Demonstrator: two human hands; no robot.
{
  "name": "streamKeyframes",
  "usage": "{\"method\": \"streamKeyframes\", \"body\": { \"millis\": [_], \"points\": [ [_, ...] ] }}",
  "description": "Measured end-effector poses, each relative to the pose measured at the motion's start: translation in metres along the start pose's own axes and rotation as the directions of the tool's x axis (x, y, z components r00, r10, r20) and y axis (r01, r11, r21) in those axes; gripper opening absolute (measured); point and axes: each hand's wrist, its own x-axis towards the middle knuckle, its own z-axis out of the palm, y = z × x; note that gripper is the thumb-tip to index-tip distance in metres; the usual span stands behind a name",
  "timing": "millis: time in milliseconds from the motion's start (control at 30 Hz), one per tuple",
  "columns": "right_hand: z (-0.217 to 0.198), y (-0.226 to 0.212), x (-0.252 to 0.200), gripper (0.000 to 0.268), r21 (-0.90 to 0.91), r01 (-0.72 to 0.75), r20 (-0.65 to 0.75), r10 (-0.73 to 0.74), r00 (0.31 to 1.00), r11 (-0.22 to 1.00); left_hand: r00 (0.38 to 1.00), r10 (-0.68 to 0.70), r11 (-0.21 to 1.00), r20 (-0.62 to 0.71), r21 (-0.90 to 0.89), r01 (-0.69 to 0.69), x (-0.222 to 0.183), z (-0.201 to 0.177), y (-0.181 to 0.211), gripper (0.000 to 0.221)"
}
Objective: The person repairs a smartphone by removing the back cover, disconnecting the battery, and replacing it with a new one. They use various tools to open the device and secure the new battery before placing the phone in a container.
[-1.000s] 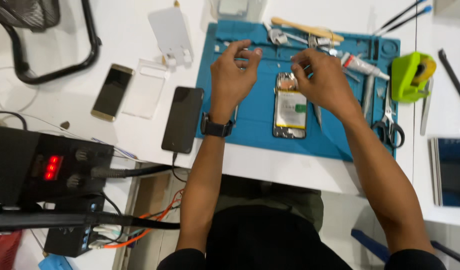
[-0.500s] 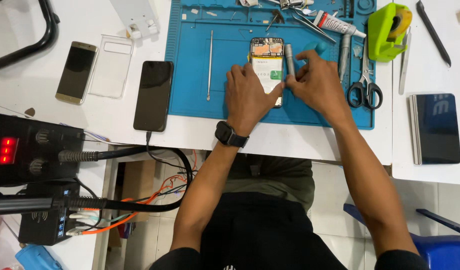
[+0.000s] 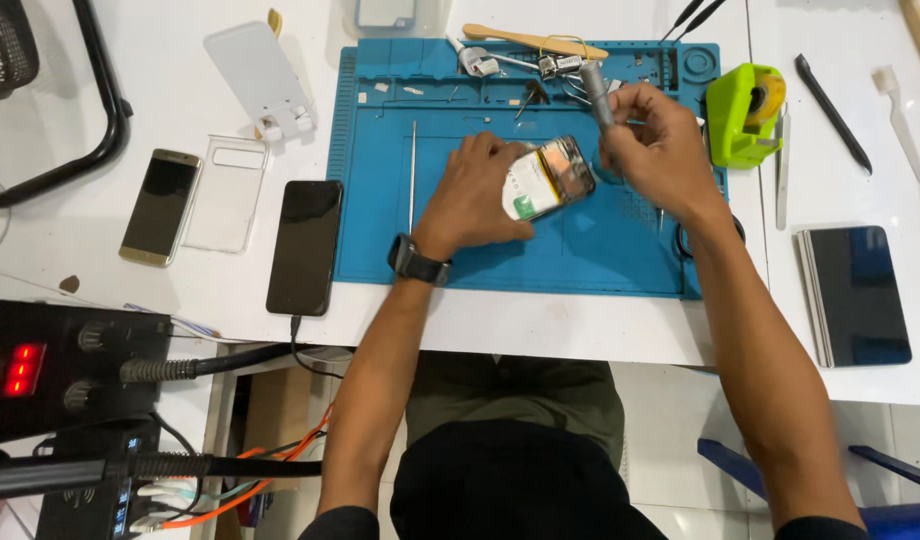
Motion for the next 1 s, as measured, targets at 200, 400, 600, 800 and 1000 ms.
{"method": "streamKeyframes", "body": {
  "millis": [200,400,600,800,1000],
  "points": [
    [0.016,0.011,0.008,0.023,0.145,-0.021,0.056,0.013,0.998,0.989,0.965,0.035,0.995,0.258,-0.097,-0.011,0.003,-0.036,0.003,0.085],
    [0.01,0.012,-0.004,0.021,-0.102,-0.025,0.028,0.028,0.999,0.994,0.913,-0.32,0.928,-0.254,0.112,0.356,-0.023,-0.043,-0.011,0.037],
    [0.004,0.009,-0.013,0.025,-0.181,-0.015,0.051,0.025,0.998,0.983,0.852,-0.44,0.842,-0.285,0.2,0.502,-0.032,-0.006,-0.076,0.008],
    [0.013,0.003,-0.017,0.019,-0.263,0.175,0.12,-0.147,0.982,0.949,0.825,-0.408,0.821,-0.392,0.239,0.519,-0.011,-0.016,-0.095,0.017],
    [0.028,-0.005,-0.019,0.028,0.099,0.102,0.181,-0.119,0.976,0.99,0.909,-0.237,0.953,-0.343,-0.265,0.148,-0.005,-0.051,-0.014,0.047]
  ]
}}
